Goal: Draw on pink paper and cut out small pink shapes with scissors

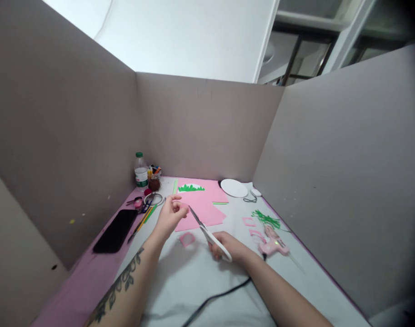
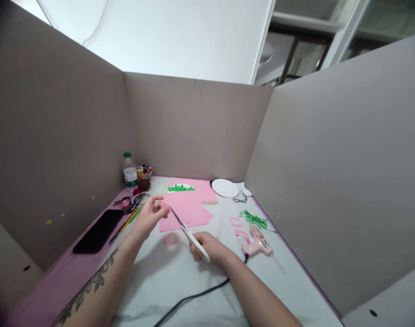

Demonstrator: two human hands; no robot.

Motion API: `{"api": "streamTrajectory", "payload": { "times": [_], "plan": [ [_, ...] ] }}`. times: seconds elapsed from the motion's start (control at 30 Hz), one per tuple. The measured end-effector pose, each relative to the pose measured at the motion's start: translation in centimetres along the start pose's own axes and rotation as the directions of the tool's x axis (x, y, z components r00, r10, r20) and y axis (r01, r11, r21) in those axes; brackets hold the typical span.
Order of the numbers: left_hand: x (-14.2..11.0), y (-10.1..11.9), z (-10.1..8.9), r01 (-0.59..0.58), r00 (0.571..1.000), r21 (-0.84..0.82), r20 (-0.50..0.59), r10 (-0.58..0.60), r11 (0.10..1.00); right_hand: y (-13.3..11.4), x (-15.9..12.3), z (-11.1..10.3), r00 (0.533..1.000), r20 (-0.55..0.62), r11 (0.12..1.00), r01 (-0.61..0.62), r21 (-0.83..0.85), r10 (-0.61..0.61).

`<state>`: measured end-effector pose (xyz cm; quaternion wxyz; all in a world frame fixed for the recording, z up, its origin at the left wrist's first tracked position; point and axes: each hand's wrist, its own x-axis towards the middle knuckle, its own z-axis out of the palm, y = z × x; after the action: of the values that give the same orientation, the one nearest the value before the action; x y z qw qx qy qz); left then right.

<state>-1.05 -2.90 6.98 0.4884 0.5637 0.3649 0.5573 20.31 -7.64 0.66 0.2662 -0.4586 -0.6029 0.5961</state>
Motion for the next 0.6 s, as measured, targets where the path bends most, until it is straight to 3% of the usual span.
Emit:
{"api": "streamTrajectory", "payload": {
  "times": [0.6],
  "plan": [
    [-0.19,0.35,0.3,0.003,1.0,-0.014,-0.006,-0.003,1.0,0.59,0.31,-0.09,1.0,-0.001,1.0,0.004,0.025,-0.004]
  ]
}}
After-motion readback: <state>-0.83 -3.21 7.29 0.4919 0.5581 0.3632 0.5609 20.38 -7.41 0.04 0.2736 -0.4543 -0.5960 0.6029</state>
